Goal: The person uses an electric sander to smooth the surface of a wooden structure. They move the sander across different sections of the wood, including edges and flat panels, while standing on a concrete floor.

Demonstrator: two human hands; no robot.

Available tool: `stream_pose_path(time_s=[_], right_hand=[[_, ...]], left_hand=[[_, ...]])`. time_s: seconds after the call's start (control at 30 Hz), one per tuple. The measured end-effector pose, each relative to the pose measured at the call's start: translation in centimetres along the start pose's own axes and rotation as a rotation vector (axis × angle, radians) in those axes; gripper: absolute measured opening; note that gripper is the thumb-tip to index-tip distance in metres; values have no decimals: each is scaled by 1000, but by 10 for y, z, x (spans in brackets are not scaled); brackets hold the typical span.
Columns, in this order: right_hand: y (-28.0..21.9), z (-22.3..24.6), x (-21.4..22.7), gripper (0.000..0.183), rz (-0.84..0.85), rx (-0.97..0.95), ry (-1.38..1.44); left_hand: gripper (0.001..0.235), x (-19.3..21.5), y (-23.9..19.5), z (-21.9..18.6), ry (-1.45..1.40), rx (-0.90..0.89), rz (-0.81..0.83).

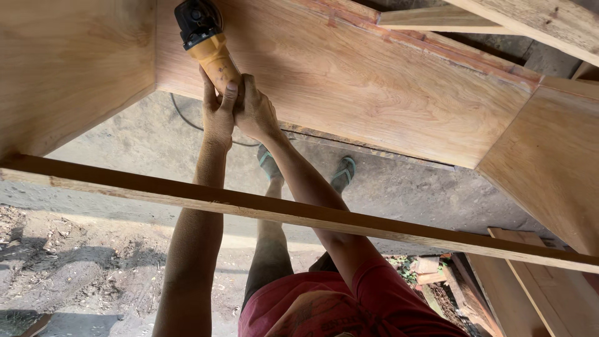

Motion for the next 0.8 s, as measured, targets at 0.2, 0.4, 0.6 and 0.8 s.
stream_pose_path(time_s=[0.2,0.4,0.6,0.8], right_hand=[[-37,-56,54,34,-76,40,83],[-82,-84,120,45,-93,-233,156],[-111,-117,164,46,-242,-136,99],[-138,-166,186,49,-287,-284,178]], left_hand=[[102,-72,-27,29,33,91,111],[102,-139,-59,55,154,21,222],[103,-190,-85,83,158,30,327],[100,-231,-103,110,213,-2,369]])
Point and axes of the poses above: each hand's wrist, its own y-axis towards the middle knuckle, its own x-axis out of the back of the hand, z = x × y, the point moved 2 cm from there along y, towards the middle knuckle, and after that the axes turned 3 degrees about -z, right-handed, at the moved point
